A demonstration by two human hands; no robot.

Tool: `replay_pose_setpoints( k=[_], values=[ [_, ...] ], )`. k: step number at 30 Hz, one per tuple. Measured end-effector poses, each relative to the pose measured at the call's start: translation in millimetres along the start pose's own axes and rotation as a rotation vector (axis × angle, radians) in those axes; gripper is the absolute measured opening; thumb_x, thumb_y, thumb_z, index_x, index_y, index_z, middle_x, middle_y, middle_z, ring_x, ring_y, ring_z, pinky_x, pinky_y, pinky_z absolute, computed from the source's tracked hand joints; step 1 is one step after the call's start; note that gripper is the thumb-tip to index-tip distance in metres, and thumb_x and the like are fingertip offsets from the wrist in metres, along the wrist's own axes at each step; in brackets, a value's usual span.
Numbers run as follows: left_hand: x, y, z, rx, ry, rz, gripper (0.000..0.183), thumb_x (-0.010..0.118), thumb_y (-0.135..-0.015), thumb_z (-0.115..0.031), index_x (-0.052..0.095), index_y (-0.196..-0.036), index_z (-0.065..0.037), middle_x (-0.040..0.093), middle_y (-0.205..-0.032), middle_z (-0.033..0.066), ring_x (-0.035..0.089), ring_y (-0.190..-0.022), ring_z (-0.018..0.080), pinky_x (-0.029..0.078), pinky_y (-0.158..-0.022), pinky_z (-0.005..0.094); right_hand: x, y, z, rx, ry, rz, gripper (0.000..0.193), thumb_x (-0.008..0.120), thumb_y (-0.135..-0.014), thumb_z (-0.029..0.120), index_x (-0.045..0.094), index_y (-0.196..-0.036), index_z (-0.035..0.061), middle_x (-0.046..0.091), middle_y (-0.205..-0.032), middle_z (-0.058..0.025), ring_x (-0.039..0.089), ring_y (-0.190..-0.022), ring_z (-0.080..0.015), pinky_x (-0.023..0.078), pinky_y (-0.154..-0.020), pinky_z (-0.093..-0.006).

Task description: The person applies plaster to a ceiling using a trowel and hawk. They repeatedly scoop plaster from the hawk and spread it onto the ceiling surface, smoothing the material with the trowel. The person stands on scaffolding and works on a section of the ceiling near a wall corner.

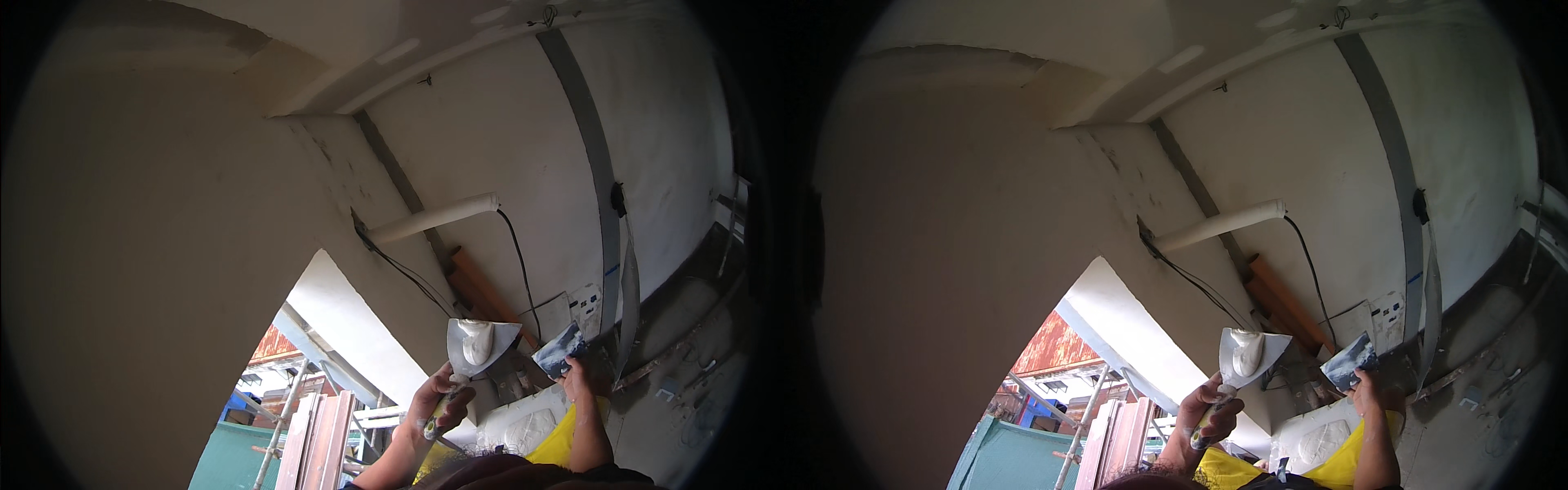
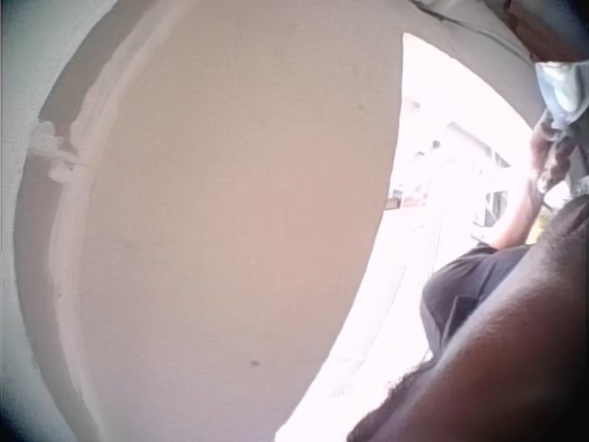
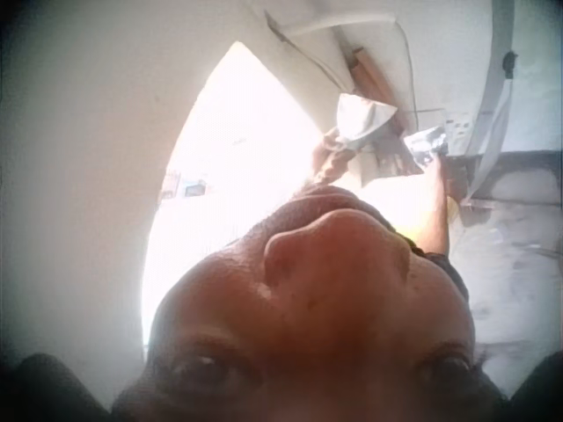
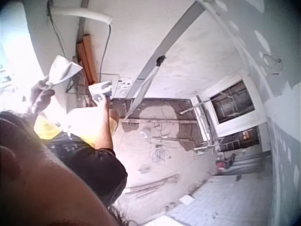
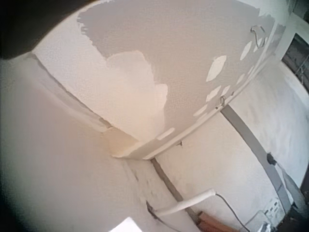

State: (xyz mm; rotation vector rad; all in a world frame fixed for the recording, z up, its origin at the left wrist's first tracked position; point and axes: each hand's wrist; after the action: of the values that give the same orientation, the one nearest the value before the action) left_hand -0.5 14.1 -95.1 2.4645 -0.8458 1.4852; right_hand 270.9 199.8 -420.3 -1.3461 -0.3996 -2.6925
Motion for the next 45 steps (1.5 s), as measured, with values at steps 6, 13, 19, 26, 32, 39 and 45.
replay_pose_setpoints(
  k=[6,13,19,26,32,39,45],
  values=[
    [-7.3,-2.7,-3.1,-0.038,0.012,0.06,0.059,0.043,-0.093,-0.008,0.029,-0.15,-0.009,0.051,-0.068,0.0134,0.05,-0.04,0.0169,0.044,-0.034,0.0243,-42.9,-1.6,-17.1,0.08,-0.017,0.017,0.054,0.063,-0.089,0.031,0.049,-0.137,0.0112,0.054,-0.138,-0.0127,0.053,-0.126,-0.0295,0.041,-0.107,-0.0503],
    [-9.8,-3.7,-4.1,-0.051,0.046,-0.011,0.06,0.04,-0.092,-0.006,0.029,-0.151,-0.013,0.047,-0.066,0.0116,0.046,-0.039,0.0166,0.04,-0.033,0.0239,-45.9,-28.2,-28.8,0.164,-0.047,-0.152,0.049,0.062,-0.088,0.027,0.051,-0.132,0.0101,0.056,-0.127,-0.0136,0.055,-0.117,-0.0304,0.043,-0.105,-0.0515],
    [-36.6,-3.4,-7.7,-0.158,0.048,0.004,0.056,0.04,-0.093,-0.004,0.032,-0.147,-0.014,0.046,-0.068,0.0118,0.045,-0.04,0.0163,0.041,-0.034,0.023,-30.1,-31.2,-20.8,0.161,-0.038,-0.149,0.049,0.063,-0.086,0.026,0.052,-0.131,0.0105,0.057,-0.132,-0.0134,0.055,-0.121,-0.0305,0.042,-0.106,-0.0519],
    [2.2,-5.0,-11.9,-0.153,0.105,-0.221,0.053,0.041,-0.094,-0.004,0.03,-0.145,-0.01,0.047,-0.07,0.0121,0.045,-0.041,0.0159,0.041,-0.035,0.0225,-16.1,-42.2,-23.7,0.148,0.008,-0.127,0.046,0.063,-0.085,0.027,0.054,-0.127,0.0101,0.06,-0.126,-0.0126,0.057,-0.118,-0.03,0.043,-0.105,-0.052],
    [-33.4,-5.8,-12.0,-0.156,0.098,0.048,0.055,0.041,-0.093,-0.002,0.03,-0.146,-0.01,0.047,-0.068,0.0128,0.046,-0.04,0.0163,0.041,-0.035,0.0227,-10.4,-34.4,-20.8,0.145,0.022,-0.128,0.051,0.063,-0.085,0.027,0.051,-0.131,0.0065,0.055,-0.133,-0.0154,0.055,-0.121,-0.0337,0.042,-0.105,-0.0542],
    [-31.9,-3.0,-12.1,-0.183,0.125,0.028,0.058,0.041,-0.092,-0.002,0.03,-0.147,-0.014,0.047,-0.066,0.0126,0.045,-0.039,0.0178,0.042,-0.036,0.0221,18.1,-7.4,-10.1,0.104,0.028,-0.166,0.043,0.062,-0.087,0.023,0.054,-0.127,0.0075,0.062,-0.125,-0.0126,0.059,-0.117,-0.0303,0.046,-0.102,-0.0509],
    [-19.8,-8.2,-17.7,-0.228,0.118,0.032,0.046,0.045,-0.091,-0.003,0.038,-0.136,-0.01,0.048,-0.066,0.0124,0.045,-0.039,0.0167,0.041,-0.033,0.0224,17.9,-1.1,-7.0,0.07,0.014,-0.217,0.049,0.068,-0.085,0.024,0.05,-0.128,0.0087,0.053,-0.132,-0.0165,0.05,-0.124,-0.0337,0.039,-0.104,-0.061]
  ],
)
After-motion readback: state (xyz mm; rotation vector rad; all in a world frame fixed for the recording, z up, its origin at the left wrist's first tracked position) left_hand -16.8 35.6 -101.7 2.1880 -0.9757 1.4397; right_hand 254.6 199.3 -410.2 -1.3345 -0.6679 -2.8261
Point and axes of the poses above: each hand's wrist, its own y-axis away from the middle knuckle, its own x-axis out of the palm, z = x × y
